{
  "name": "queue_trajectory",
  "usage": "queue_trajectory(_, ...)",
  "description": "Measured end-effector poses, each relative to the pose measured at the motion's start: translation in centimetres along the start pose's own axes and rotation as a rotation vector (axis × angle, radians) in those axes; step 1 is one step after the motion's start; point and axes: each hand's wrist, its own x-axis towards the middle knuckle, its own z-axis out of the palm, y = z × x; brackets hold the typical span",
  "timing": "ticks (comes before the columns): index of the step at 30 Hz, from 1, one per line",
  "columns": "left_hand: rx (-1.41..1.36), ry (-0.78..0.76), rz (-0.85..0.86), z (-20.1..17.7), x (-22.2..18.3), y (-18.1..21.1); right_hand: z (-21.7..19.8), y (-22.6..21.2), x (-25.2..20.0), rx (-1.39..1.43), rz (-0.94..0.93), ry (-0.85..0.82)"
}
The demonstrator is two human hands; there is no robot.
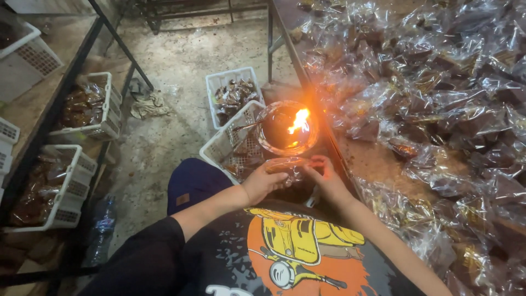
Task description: Sealing plastic bags containing food items by melting the edges over a small flame.
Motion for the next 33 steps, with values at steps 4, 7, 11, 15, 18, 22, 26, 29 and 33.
queue_trajectory(4,0.031,0.071,-0.027,1.0,-1.4,2.4,0.4,-5.3,-2.1,0.128,0.224,-0.149)
queue_trajectory(7,0.074,0.167,-0.039,2.3,-2.3,3.9,0.2,-3.2,-0.7,-0.016,0.15,0.006)
queue_trajectory(11,-0.019,0.121,-0.117,1.7,-1.8,3.0,1.0,-6.4,-2.2,0.019,0.113,-0.015)
queue_trajectory(15,-0.173,0.004,-0.203,3.8,-3.5,4.8,1.1,-4.9,-1.4,0.069,0.112,-0.023)
queue_trajectory(18,-0.297,-0.068,-0.287,4.9,-4.1,6.3,0.6,-0.6,0.5,0.02,0.077,-0.045)
queue_trajectory(22,-0.38,-0.049,-0.308,3.5,-3.0,4.9,1.0,-6.1,-2.6,-0.118,0.119,-0.234)
queue_trajectory(26,-0.121,0.035,-0.294,-0.4,0.3,0.8,1.2,-0.6,-0.4,-0.178,-0.097,-0.285)
queue_trajectory(29,0.067,0.157,-0.172,-1.3,0.6,0.1,-0.1,-2.2,-0.3,-0.061,-0.08,0.031)
queue_trajectory(33,0.361,0.169,0.004,2.5,-3.4,4.8,-0.5,-2.7,0.1,0.024,0.041,-0.035)
